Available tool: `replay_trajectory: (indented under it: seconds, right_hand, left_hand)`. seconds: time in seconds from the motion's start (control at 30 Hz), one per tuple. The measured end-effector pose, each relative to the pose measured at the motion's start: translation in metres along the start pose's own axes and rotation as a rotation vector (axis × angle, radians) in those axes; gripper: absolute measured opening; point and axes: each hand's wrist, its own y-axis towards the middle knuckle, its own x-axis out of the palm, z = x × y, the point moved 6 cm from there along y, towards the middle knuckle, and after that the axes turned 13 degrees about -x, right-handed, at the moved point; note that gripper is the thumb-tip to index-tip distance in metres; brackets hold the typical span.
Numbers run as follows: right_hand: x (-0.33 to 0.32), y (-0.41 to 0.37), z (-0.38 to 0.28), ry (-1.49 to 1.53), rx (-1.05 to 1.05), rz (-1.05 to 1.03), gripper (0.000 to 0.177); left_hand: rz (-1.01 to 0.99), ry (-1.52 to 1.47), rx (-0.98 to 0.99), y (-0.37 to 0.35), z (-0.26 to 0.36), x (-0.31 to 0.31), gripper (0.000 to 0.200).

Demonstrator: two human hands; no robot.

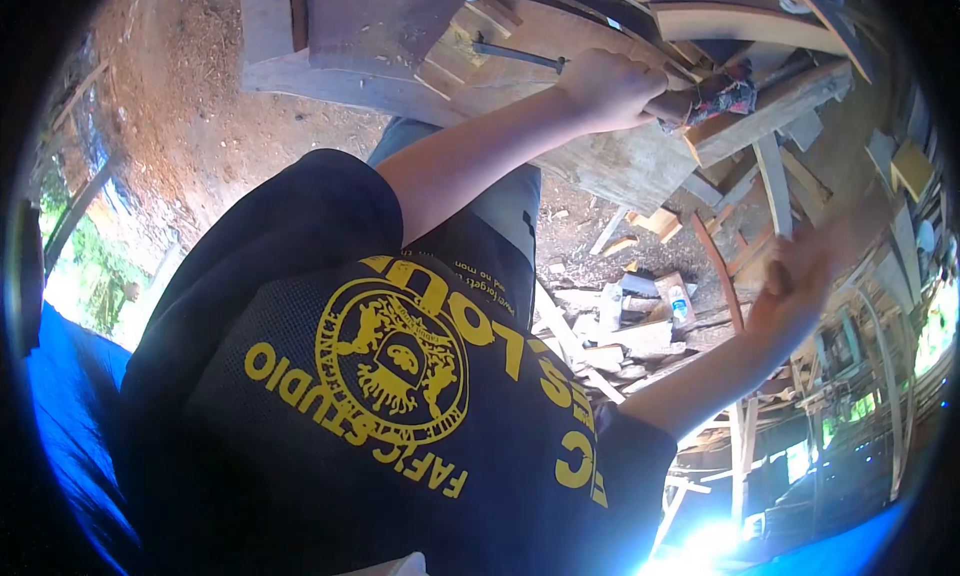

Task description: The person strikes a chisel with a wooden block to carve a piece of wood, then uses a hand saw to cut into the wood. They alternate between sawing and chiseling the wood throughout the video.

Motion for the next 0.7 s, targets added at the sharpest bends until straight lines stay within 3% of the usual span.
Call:
replay_trajectory:
  seconds: [0.07,0.13,0.2,0.23,0.27,0.4,0.43,0.47,0.53,0.57,0.63,0.7]
  right_hand:
    - [-0.012,-0.015,0.004,-0.389,-0.268,0.592,0.043]
    - [0.025,-0.012,0.060,-0.375,-0.179,0.022,0.040]
    - [0.091,-0.055,0.065,-0.272,0.244,-0.425,0.035]
    - [0.073,-0.057,0.055,-0.200,0.413,-0.121,0.041]
    - [0.048,-0.042,0.060,-0.107,0.351,-0.166,0.042]
    - [-0.025,-0.006,0.028,-0.072,-0.085,0.332,0.054]
    - [-0.016,-0.017,0.034,-0.192,-0.154,0.534,0.046]
    - [0.004,-0.026,0.045,-0.199,-0.155,0.521,0.046]
    - [0.064,-0.046,0.093,-0.301,0.416,-0.027,0.041]
    - [0.046,-0.043,0.093,-0.307,0.422,-0.015,0.041]
    - [0.012,-0.013,0.089,-0.021,0.341,-0.156,0.036]
    - [-0.019,0.006,0.043,-0.031,0.159,0.127,0.034]
  left_hand:
    - [0.001,-0.015,-0.019,-0.001,-0.001,0.002,0.023]
    - [-0.006,-0.002,-0.004,-0.003,0.001,0.001,0.021]
    - [-0.065,-0.036,-0.021,-0.008,-0.001,0.013,0.020]
    - [-0.121,-0.059,-0.024,-0.006,-0.003,0.016,0.019]
    - [-0.107,-0.054,-0.042,-0.003,-0.008,0.014,0.019]
    - [-0.149,-0.048,-0.055,-0.004,-0.007,0.012,0.019]
    - [-0.111,-0.039,-0.040,-0.003,-0.007,0.013,0.019]
    - [-0.076,-0.032,-0.026,-0.005,-0.006,0.016,0.020]
    - [-0.069,-0.037,-0.048,-0.004,-0.013,0.018,0.020]
    - [-0.077,-0.047,-0.048,-0.007,-0.011,0.020,0.020]
    - [-0.077,-0.024,-0.045,-0.004,-0.012,0.017,0.021]
    - [-0.101,-0.007,-0.046,-0.011,-0.010,0.016,0.021]
